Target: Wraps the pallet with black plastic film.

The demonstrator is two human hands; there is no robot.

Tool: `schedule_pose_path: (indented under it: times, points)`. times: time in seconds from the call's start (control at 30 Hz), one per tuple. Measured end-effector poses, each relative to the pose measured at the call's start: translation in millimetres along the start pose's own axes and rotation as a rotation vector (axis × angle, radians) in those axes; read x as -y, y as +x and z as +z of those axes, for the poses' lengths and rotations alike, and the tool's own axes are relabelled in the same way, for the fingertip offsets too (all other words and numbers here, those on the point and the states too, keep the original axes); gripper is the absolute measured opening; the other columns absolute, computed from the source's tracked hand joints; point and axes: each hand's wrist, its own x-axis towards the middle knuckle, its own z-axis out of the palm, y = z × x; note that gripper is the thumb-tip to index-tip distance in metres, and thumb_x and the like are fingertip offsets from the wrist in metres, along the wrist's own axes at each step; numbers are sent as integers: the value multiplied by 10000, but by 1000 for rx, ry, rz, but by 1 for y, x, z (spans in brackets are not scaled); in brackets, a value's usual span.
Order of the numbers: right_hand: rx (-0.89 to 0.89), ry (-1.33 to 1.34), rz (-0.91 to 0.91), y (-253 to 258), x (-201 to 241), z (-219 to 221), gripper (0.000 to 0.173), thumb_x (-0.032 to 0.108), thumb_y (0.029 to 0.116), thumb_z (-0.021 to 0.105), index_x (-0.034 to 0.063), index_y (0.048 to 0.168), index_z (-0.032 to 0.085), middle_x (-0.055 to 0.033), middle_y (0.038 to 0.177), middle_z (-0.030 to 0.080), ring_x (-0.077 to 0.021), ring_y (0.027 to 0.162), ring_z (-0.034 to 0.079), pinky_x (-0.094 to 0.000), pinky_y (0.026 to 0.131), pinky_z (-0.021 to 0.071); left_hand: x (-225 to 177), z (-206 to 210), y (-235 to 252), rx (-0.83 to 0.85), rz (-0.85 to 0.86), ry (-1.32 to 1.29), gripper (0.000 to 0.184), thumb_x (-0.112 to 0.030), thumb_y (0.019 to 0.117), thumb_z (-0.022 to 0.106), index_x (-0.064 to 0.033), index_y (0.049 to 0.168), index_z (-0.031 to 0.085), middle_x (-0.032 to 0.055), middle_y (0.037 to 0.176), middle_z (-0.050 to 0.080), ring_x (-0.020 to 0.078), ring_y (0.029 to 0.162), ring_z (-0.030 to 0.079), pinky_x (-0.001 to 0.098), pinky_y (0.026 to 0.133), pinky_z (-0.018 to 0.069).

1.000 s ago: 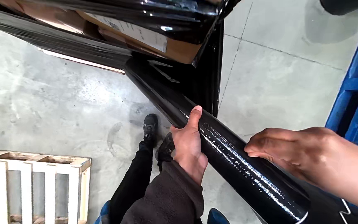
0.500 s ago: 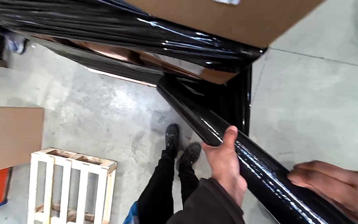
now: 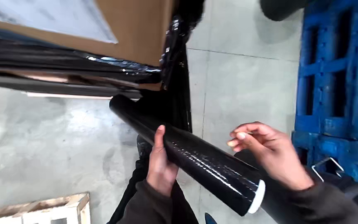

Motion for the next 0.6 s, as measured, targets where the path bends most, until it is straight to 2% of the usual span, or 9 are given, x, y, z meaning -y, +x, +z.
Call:
schedule_pose_path:
  times: [0.07,0.17,0.2,0.27,0.33,0.43,0.5,0.53,0.6]
  points:
    - [-83,109,85,-17,-14,15,152,176,1013,582,129,1109,691,-69,1001,748,-237,796,752,-368,677,665,-4,-5,0,7,5,-36,495,-545,1002,517,-157,1304,579,124,1124,704,283,1025,704,532,835,599]
    - [-204,309,74,-47,-22,48,240,169,1048,505,103,1166,703,-66,1080,749,-181,972,726,-317,864,616,-5,-11,-1,-24,-30,-47,552,-634,1006,395,-179,1266,569,110,1087,706,276,986,709,539,784,600]
    - [-241,390,53,-55,-22,59,273,219,1065,487,118,1204,700,-43,1121,744,-149,1034,706,-292,910,590,-4,-15,-1,-30,-39,-50,566,-651,1005,367,-182,1246,570,106,1066,708,273,967,712,537,764,602]
    - [-237,560,-27,-66,-17,79,439,467,1063,473,171,1345,634,8,1273,696,-115,1182,647,-290,1025,532,-3,-24,0,-28,-43,-54,587,-664,1009,313,-175,1213,564,97,1028,704,266,939,709,525,741,601]
    - [-143,652,-141,-71,-10,94,718,683,967,483,197,1496,496,17,1452,591,-140,1335,550,-341,1133,449,1,-33,1,-18,-41,-68,612,-677,1008,278,-166,1149,584,84,965,717,249,886,725,500,703,615]
    - [-72,520,-217,-71,4,111,1047,726,836,662,101,1590,293,-59,1601,424,-181,1474,396,-403,1224,358,12,-58,19,111,-90,-149,687,-722,978,299,-141,1191,598,107,1030,719,262,959,715,506,773,603]
    - [-133,327,-204,-72,10,127,1229,702,703,809,115,1612,225,-72,1606,421,-182,1505,353,-435,1261,299,20,-68,23,165,-50,-127,673,-692,999,301,-134,1205,615,95,1054,732,234,982,723,469,797,614]
    - [-178,271,-207,-70,14,137,1285,676,655,858,158,1619,185,-59,1598,436,-177,1509,347,-465,1278,257,23,-74,22,219,-8,-74,663,-666,1017,301,-135,1271,604,88,1127,726,215,1051,708,453,857,604]
    - [-319,217,-253,-61,22,162,1217,638,655,888,252,1607,236,-34,1531,519,-174,1467,417,-538,1278,225,27,-80,13,299,166,55,535,-507,1078,321,-115,1333,581,52,1228,695,141,1173,649,363,975,553]
